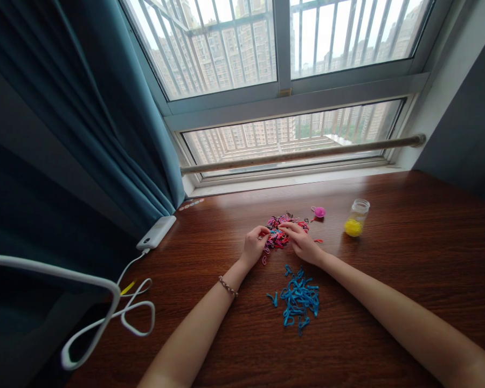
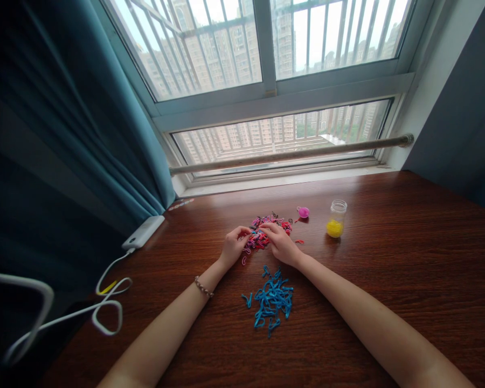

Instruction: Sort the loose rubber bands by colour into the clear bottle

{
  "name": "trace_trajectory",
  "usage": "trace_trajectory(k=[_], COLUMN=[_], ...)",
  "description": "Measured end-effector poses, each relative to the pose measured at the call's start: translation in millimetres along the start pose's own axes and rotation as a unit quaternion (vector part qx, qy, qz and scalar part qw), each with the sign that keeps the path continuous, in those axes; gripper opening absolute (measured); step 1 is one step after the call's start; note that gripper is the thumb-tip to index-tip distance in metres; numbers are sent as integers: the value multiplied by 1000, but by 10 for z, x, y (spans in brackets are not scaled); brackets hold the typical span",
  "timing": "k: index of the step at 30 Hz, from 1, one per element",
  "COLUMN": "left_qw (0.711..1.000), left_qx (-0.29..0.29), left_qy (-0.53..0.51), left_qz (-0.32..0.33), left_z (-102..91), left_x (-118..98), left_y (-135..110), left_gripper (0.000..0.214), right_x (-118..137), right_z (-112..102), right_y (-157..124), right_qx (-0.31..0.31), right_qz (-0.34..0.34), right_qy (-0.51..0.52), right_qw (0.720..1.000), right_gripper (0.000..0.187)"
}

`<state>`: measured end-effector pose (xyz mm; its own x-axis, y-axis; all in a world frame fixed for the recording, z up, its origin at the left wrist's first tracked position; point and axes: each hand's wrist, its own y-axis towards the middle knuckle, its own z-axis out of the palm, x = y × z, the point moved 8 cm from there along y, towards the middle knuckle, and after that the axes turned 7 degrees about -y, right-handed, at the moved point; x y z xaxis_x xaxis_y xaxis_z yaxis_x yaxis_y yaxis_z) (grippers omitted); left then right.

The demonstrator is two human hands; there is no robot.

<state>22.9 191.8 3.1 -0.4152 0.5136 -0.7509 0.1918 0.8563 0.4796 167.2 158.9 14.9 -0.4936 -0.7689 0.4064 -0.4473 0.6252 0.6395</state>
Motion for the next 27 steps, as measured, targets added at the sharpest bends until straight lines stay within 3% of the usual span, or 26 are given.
trace_trajectory(k=[4,7,13,17,22,24,27], left_qw=[1000,999,1000,998,984,977,966], left_qx=[17,23,2,-55,-136,-149,-163], left_qy=[6,-1,-3,21,91,130,181], left_qz=[18,31,19,-16,-68,-82,-89], left_z=[19,25,-1,-89,-268,-318,-365], left_x=[-46,-64,-28,75,251,298,298], left_y=[-5,-10,-12,-11,-12,-9,-11], left_gripper=[8,8,7,7,13,13,14], right_x=[88,77,-4,-30,-3,-36,-106], right_z=[77,126,104,-61,-94,-93,-141], right_y=[-13,-19,-1,-8,-38,-41,-30], right_qx=[66,81,43,-5,27,15,-42], right_qz=[-28,-44,-26,26,85,106,111], right_qy=[9,-11,14,85,208,197,88], right_qw=[997,996,999,996,974,974,989], right_gripper=[56,56,50,37,30,30,29])
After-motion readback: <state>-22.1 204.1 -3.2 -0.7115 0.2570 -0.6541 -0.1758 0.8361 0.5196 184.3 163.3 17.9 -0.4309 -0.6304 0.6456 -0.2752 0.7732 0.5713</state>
